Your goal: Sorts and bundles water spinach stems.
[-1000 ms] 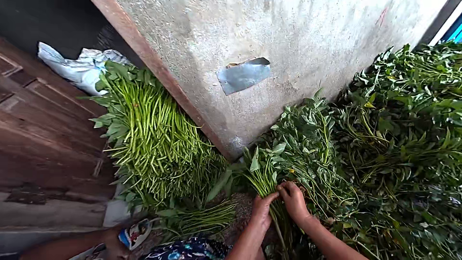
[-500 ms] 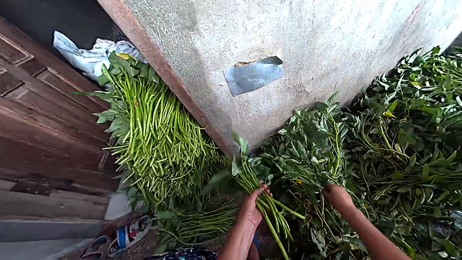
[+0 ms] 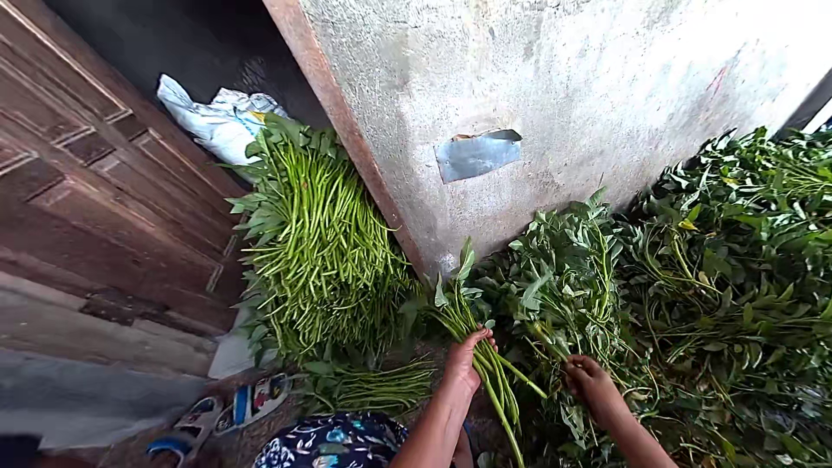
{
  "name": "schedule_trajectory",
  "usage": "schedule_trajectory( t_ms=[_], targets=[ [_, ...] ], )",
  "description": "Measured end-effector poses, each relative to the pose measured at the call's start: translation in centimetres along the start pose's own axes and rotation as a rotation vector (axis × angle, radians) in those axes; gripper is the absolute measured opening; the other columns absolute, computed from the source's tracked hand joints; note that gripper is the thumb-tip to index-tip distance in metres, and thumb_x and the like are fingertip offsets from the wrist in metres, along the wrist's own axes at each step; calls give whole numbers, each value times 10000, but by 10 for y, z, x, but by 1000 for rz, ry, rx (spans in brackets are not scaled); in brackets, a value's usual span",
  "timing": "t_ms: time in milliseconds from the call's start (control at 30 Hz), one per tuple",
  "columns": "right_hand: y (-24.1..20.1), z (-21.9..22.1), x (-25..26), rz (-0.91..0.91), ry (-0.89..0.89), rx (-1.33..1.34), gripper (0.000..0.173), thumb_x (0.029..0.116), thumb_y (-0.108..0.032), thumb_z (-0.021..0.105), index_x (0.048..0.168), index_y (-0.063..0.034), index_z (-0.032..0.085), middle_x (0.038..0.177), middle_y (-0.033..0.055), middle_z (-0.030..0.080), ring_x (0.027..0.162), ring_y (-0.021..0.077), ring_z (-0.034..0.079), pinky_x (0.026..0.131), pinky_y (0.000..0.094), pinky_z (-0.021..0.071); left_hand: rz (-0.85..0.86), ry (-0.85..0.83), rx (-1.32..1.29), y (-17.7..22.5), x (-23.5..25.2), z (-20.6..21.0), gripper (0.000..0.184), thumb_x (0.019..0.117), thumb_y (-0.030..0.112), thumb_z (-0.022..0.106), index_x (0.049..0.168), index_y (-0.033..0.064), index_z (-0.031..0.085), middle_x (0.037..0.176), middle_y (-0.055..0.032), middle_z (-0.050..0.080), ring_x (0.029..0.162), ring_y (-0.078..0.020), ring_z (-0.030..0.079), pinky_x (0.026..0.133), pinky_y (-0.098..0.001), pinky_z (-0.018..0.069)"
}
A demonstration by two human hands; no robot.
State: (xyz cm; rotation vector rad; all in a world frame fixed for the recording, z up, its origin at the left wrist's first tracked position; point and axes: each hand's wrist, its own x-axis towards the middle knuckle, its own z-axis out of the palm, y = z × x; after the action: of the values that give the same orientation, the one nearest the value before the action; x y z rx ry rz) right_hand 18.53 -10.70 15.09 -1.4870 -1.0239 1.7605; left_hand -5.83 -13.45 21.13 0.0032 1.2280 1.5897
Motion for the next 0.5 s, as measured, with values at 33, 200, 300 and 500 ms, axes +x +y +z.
schedule_trajectory(
  t_ms=[33, 200, 300, 500],
  targets=[
    [11, 5, 0, 48, 6, -56, 276, 1066, -119, 526, 1314, -2, 560, 898, 105, 649, 681, 163, 635, 618, 327, 555, -6, 33, 29, -3, 3, -5, 137, 969, -45, 595, 1102, -43, 566, 838, -156, 658, 652, -216, 657, 609, -337, 597],
    [33, 31, -1, 16, -73, 108, 215, 1032, -73, 560, 1237, -7, 568, 1026, 116, 669, 797, 192, 677, 670, 348, 585, -28, 100, 121, -14, 8, -23, 166, 934, -70, 630, 1091, -66, 576, 817, -163, 660, 637, -217, 650, 586, -333, 586],
    [35, 44, -5, -84, -169, 32, 199, 1006, -61, 587, 1198, -12, 602, 1034, 107, 673, 838, 188, 680, 713, 343, 591, -37, 83, 177, -12, 7, -22, 210, 929, -77, 638, 1125, -61, 566, 834, -170, 672, 629, -215, 656, 577, -327, 584],
    [34, 65, -11, -204, -216, -87, 214, 985, -70, 613, 1193, -18, 613, 1060, 101, 685, 830, 176, 689, 748, 338, 603, -79, 12, 268, -22, 8, -27, 356, 902, -59, 689, 1233, -49, 560, 889, -165, 667, 659, -216, 658, 600, -333, 589]
  ],
)
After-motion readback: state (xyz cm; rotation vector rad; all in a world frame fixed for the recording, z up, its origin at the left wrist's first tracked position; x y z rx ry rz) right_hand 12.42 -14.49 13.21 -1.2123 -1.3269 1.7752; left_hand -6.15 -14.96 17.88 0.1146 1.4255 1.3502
